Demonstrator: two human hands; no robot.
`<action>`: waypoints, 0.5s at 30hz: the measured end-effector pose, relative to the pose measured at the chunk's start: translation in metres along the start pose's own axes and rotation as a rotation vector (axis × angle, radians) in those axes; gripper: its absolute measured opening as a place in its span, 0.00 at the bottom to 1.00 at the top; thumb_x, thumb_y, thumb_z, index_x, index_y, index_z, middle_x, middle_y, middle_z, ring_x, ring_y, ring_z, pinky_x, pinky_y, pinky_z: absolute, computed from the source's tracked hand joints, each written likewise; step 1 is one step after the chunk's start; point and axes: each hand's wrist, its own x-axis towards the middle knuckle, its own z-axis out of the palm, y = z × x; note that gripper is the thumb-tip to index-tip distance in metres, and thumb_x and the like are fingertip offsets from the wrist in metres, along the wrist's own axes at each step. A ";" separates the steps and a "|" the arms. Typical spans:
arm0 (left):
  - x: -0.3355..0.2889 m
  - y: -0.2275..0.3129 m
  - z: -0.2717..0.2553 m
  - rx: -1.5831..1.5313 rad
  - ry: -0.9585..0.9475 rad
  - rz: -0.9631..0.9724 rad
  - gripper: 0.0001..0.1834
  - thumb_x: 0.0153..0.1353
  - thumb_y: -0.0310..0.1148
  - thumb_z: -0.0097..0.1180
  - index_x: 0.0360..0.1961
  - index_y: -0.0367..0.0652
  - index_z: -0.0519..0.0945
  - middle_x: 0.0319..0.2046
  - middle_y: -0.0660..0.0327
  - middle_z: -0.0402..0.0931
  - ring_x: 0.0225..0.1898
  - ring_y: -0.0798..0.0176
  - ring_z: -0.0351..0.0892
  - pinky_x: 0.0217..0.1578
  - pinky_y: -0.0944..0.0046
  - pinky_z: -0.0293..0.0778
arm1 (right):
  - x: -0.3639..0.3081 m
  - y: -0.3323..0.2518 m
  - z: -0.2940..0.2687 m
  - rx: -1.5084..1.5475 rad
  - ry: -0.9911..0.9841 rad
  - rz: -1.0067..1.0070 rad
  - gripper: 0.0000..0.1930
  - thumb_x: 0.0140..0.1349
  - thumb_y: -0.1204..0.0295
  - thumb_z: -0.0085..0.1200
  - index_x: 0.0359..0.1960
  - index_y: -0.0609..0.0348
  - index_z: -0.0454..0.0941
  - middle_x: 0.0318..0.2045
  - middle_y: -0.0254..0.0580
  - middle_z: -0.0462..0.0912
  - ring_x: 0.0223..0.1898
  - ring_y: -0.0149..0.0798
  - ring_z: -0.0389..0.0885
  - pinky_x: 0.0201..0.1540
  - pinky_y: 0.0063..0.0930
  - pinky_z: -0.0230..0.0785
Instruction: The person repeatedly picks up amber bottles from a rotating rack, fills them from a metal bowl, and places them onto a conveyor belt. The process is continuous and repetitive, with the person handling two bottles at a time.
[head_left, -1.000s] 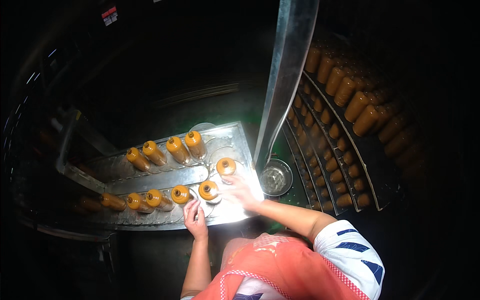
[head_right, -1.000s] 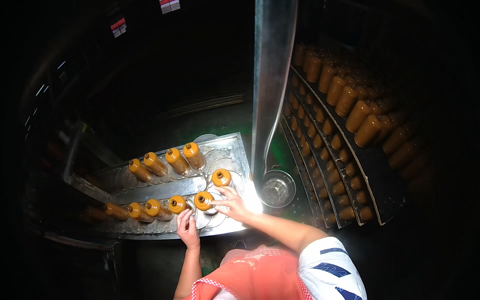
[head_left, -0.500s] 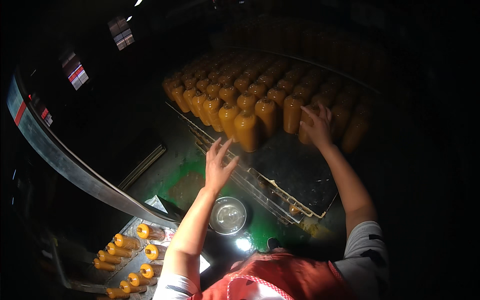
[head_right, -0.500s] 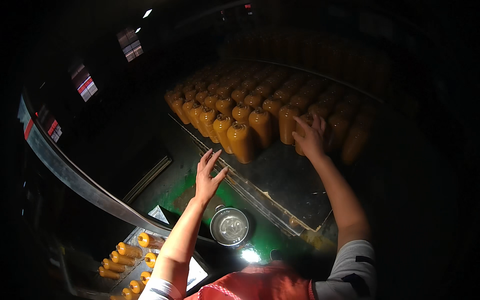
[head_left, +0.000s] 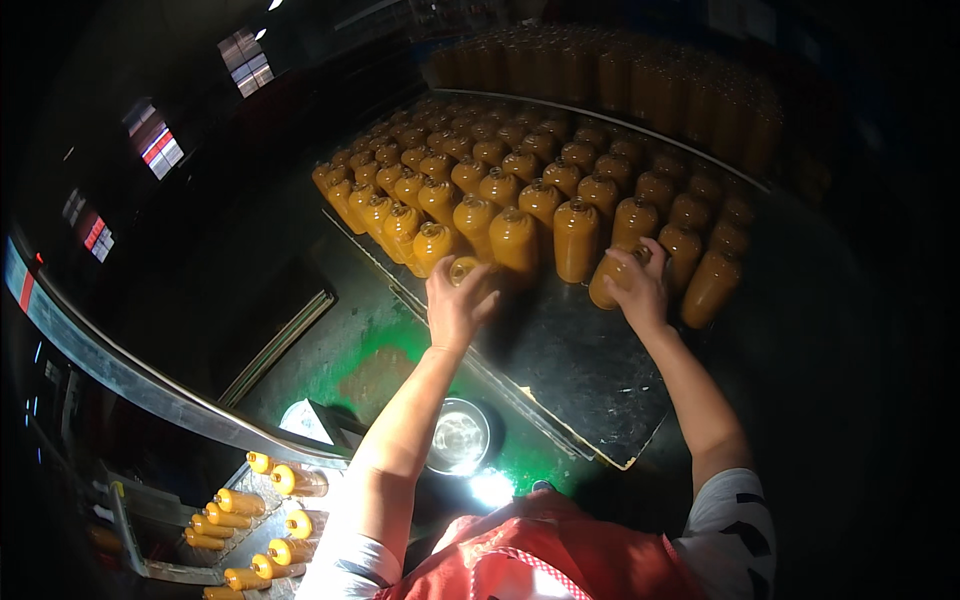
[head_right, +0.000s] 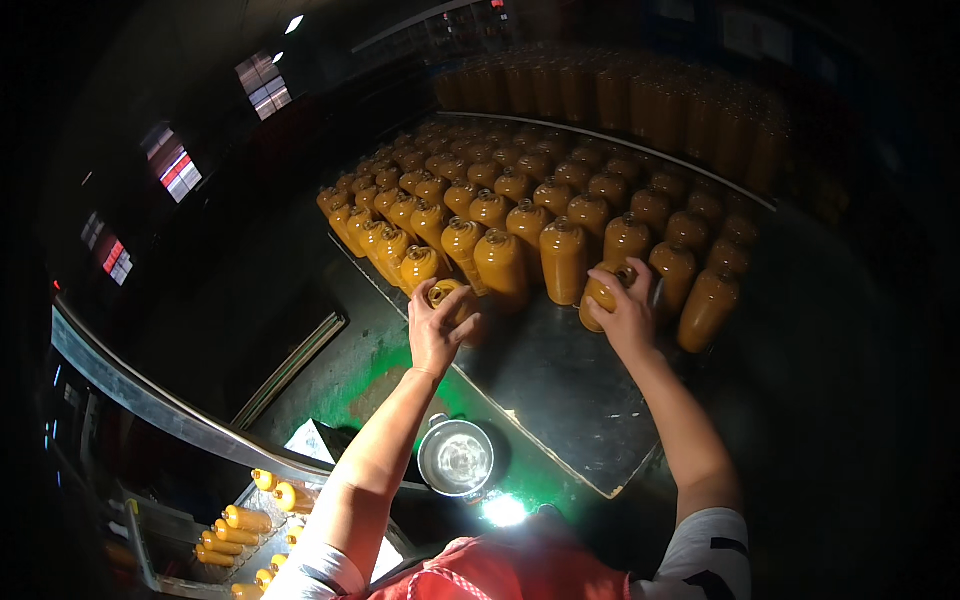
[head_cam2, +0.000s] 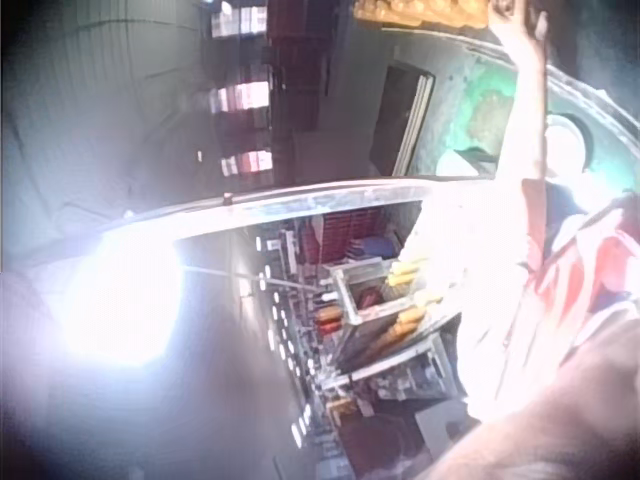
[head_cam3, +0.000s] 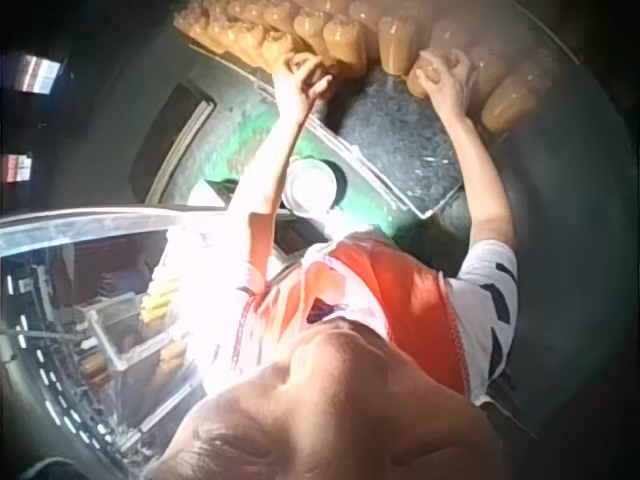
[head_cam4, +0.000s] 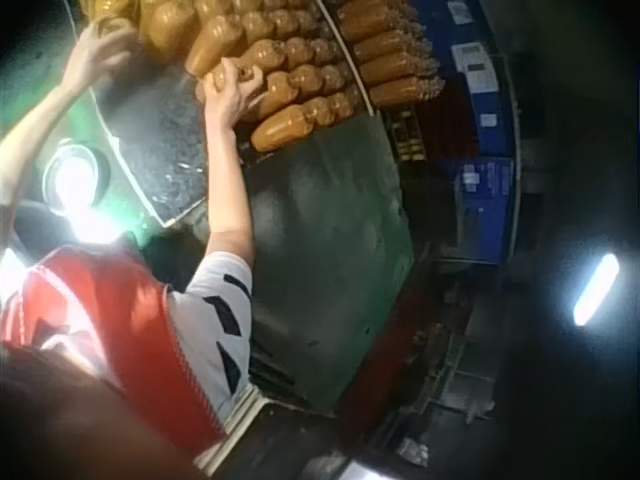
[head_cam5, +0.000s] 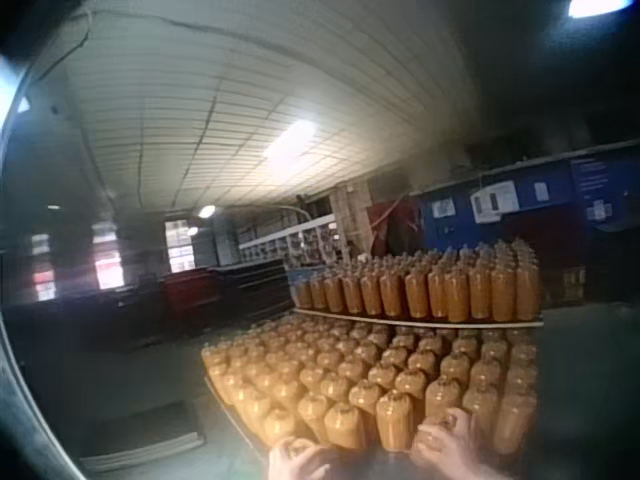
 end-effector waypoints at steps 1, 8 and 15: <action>-0.010 -0.009 -0.011 -0.034 0.030 -0.023 0.29 0.47 0.35 0.72 0.55 0.57 0.81 0.56 0.46 0.68 0.57 0.43 0.70 0.58 0.52 0.70 | -0.004 -0.002 -0.003 0.027 0.075 -0.069 0.27 0.50 0.73 0.68 0.54 0.40 0.78 0.59 0.48 0.65 0.59 0.54 0.69 0.60 0.39 0.67; -0.129 -0.063 -0.094 -1.057 0.354 -0.962 0.30 0.62 0.31 0.62 0.66 0.43 0.70 0.50 0.58 0.76 0.47 0.63 0.79 0.51 0.64 0.76 | -0.068 -0.057 0.002 1.175 -0.054 0.779 0.25 0.68 0.64 0.52 0.67 0.48 0.67 0.59 0.40 0.72 0.60 0.39 0.71 0.62 0.41 0.65; -0.247 -0.153 -0.107 -2.009 0.522 -1.450 0.31 0.60 0.58 0.58 0.57 0.49 0.71 0.51 0.55 0.74 0.53 0.50 0.75 0.52 0.43 0.78 | -0.126 -0.169 0.133 1.948 -0.785 1.427 0.27 0.69 0.45 0.39 0.59 0.51 0.71 0.57 0.44 0.76 0.55 0.48 0.76 0.53 0.49 0.75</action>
